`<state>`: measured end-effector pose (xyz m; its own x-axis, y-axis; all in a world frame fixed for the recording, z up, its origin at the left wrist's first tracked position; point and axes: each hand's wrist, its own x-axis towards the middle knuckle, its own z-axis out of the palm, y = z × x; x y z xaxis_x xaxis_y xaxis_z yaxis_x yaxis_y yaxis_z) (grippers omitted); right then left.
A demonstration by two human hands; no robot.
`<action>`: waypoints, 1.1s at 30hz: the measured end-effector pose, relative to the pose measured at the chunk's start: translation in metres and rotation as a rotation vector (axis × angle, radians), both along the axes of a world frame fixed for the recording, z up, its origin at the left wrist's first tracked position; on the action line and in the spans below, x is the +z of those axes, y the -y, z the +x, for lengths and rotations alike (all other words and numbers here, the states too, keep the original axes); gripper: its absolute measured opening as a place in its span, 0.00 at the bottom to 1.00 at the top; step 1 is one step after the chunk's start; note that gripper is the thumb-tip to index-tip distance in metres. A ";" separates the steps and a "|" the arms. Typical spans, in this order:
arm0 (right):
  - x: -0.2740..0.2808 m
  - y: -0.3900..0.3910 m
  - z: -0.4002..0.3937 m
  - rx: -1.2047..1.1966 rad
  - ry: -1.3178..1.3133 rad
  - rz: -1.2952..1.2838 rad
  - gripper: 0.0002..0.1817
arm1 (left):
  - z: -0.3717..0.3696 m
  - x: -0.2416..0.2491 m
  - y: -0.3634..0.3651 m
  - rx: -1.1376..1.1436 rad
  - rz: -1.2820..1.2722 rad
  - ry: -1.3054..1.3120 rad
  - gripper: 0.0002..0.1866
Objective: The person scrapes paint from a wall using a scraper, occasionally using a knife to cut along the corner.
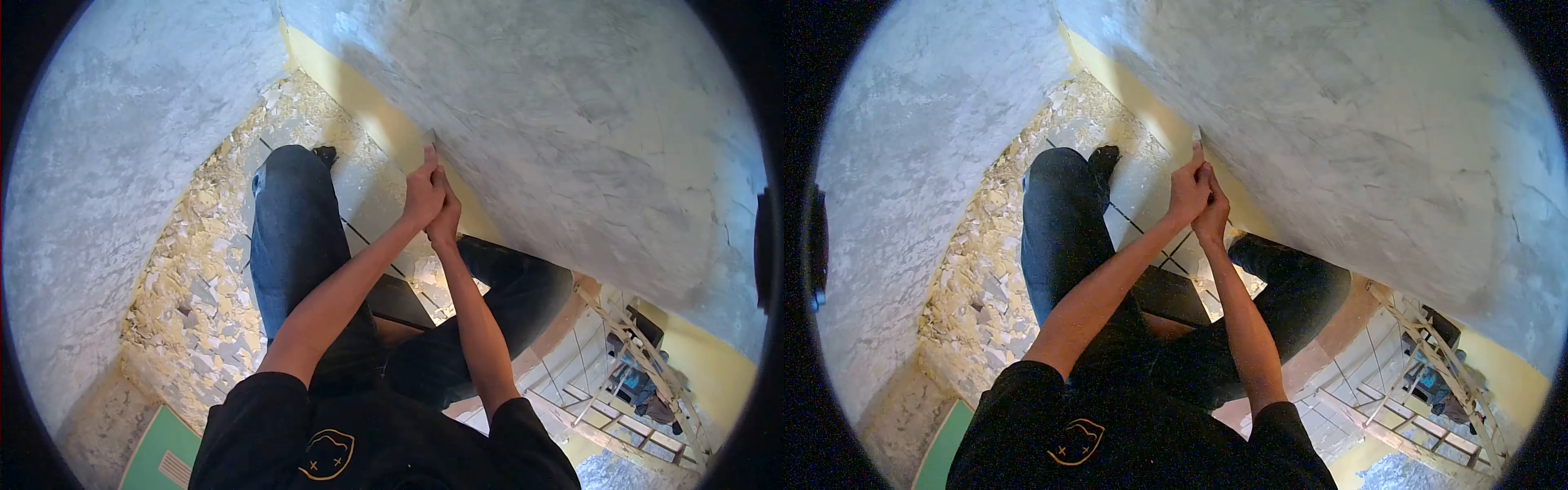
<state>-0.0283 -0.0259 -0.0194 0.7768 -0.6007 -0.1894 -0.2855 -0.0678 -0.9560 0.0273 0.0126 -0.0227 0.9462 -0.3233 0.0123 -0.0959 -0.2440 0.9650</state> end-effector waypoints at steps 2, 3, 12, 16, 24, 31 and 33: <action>0.001 0.000 -0.002 0.020 0.030 -0.026 0.27 | 0.004 0.021 -0.008 -0.027 -0.134 -0.267 0.23; -0.001 -0.002 -0.003 0.041 0.055 -0.043 0.27 | 0.002 0.018 -0.009 -0.023 -0.131 -0.256 0.23; -0.015 0.006 -0.001 0.017 0.018 -0.031 0.27 | 0.013 0.031 -0.006 -0.103 -0.055 -0.344 0.24; -0.005 0.001 -0.002 0.068 0.028 -0.104 0.27 | 0.007 0.028 -0.008 -0.034 -0.036 -0.209 0.23; 0.010 0.017 0.004 0.015 -0.341 -0.023 0.23 | 0.010 0.009 -0.001 0.002 -0.078 -0.154 0.21; -0.002 0.001 -0.005 0.026 -0.078 0.005 0.23 | 0.005 0.018 -0.009 0.025 -0.101 -0.166 0.17; 0.017 -0.001 -0.009 -0.014 -0.185 0.099 0.23 | 0.004 0.011 -0.007 0.006 -0.104 -0.044 0.18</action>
